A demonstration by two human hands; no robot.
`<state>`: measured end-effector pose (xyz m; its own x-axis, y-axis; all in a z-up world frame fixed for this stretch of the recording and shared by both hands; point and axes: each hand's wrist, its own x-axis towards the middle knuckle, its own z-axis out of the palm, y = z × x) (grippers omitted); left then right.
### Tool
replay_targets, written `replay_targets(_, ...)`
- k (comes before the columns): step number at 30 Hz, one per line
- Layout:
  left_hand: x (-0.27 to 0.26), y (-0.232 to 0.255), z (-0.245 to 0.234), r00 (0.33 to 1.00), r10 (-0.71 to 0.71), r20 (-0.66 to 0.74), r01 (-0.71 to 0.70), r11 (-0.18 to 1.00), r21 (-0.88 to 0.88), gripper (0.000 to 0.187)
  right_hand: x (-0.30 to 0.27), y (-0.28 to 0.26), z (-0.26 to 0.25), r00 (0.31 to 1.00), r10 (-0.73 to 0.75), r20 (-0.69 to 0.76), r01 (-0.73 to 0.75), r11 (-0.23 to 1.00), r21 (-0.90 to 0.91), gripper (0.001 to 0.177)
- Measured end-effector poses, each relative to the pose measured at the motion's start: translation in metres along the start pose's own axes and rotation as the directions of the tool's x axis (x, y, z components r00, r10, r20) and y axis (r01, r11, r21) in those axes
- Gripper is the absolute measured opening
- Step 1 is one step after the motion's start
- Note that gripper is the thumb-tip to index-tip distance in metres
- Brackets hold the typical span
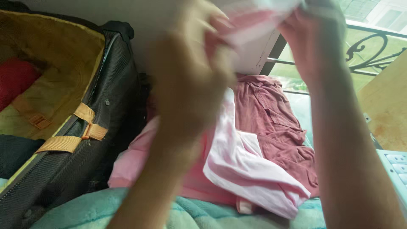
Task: The person rolls a black t-shirt and places it into an open suitcase, then unfolds, smooths out, and rolls a pink t-shirt.
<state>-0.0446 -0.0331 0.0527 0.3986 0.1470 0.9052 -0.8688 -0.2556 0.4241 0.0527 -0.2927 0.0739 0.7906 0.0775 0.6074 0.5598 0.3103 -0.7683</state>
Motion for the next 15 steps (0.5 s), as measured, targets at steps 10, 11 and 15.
replay_targets(10, -0.121, 0.052, 0.085, 0.563, -0.156, 0.811, 0.068, 0.987, 0.143, 0.021, -0.137, -0.007, -0.118, 0.494, 0.756, -0.429, -0.854, 0.331, -0.401, 0.025)
replay_targets(11, -0.124, 0.053, 0.086, 0.566, -0.15, 0.811, 0.062, 0.988, 0.14, 0.02, -0.135, -0.006, -0.125, 0.468, 0.772, -0.43, -0.863, 0.293, -0.412, 0.025)
replay_targets(15, -0.124, 0.053, 0.086, 0.581, -0.143, 0.801, 0.058, 0.989, 0.134, 0.019, -0.13, -0.001, -0.142, 0.393, 0.774, -0.496, -0.851, 0.102, -0.515, 0.038)
